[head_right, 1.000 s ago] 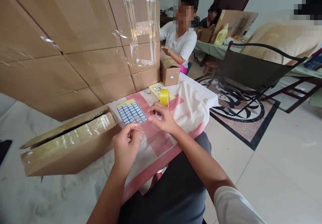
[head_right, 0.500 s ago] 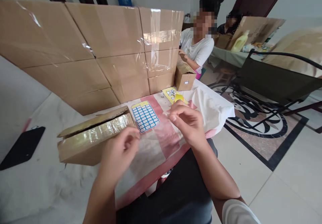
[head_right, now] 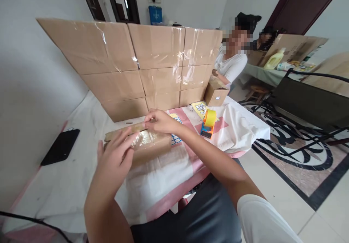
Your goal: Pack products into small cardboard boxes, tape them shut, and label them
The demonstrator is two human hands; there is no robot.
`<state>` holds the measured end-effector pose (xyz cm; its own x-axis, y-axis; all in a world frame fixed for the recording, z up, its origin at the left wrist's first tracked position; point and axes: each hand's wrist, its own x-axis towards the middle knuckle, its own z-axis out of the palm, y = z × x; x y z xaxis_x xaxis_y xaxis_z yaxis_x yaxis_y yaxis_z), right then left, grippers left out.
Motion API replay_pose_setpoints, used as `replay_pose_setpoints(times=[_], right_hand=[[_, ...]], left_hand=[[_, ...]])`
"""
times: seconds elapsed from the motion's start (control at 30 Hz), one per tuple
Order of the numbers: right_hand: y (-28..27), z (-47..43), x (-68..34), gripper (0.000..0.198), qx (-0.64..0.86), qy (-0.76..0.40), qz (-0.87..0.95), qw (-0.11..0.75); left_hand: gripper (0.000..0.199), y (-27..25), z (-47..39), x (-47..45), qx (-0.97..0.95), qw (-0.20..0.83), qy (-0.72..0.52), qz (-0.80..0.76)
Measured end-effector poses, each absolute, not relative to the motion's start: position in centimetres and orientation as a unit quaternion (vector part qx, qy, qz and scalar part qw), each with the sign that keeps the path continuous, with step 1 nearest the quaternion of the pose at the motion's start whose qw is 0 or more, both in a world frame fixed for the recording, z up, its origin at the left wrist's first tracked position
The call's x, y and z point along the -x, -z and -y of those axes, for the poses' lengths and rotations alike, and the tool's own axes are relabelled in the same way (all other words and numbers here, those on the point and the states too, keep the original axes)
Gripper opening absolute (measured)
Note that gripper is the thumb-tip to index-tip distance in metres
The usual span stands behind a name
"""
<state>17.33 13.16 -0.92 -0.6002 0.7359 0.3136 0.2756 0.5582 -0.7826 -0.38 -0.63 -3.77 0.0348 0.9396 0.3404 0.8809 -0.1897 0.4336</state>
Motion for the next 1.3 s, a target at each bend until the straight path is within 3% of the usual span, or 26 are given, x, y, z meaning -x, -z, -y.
replay_pose_setpoints(times=[0.37,0.53,0.63,0.77,0.97,1.17,1.3], right_hand=[[2.8,-14.2,-16.5,0.014,0.384,-0.222,0.860,0.253],[2.8,-14.2,-16.0,0.043,0.553,-0.134,0.765,0.301],[3.6,-14.8,-16.9,0.042,0.585,-0.265,0.698,0.317],[6.0,-15.0,-17.7,0.022,0.522,-0.463,0.600,0.390],[9.1,-13.8,-18.9,0.026,0.538,-0.433,0.550,0.470],[7.1,-18.0,-28.3,0.012,0.632,-0.314,0.566,0.426],[6.1,-21.6,-32.7,0.007,0.693,-0.278,0.582,0.320]], left_hand=[[0.047,4.9,-0.2,-0.2,-0.752,0.053,-0.289,-0.590],[0.049,4.8,-0.2,-0.1,-0.769,0.056,-0.288,-0.568],[0.047,4.5,-0.1,-0.4,-0.786,0.073,-0.275,-0.549],[0.044,4.5,-0.4,-1.3,-0.797,0.077,-0.262,-0.539],[0.040,5.5,-1.4,-2.0,-0.804,0.048,-0.233,-0.546],[0.042,6.4,-2.1,-1.9,-0.794,0.032,-0.220,-0.566],[0.045,6.7,-2.4,-1.0,-0.759,0.082,-0.205,-0.612]])
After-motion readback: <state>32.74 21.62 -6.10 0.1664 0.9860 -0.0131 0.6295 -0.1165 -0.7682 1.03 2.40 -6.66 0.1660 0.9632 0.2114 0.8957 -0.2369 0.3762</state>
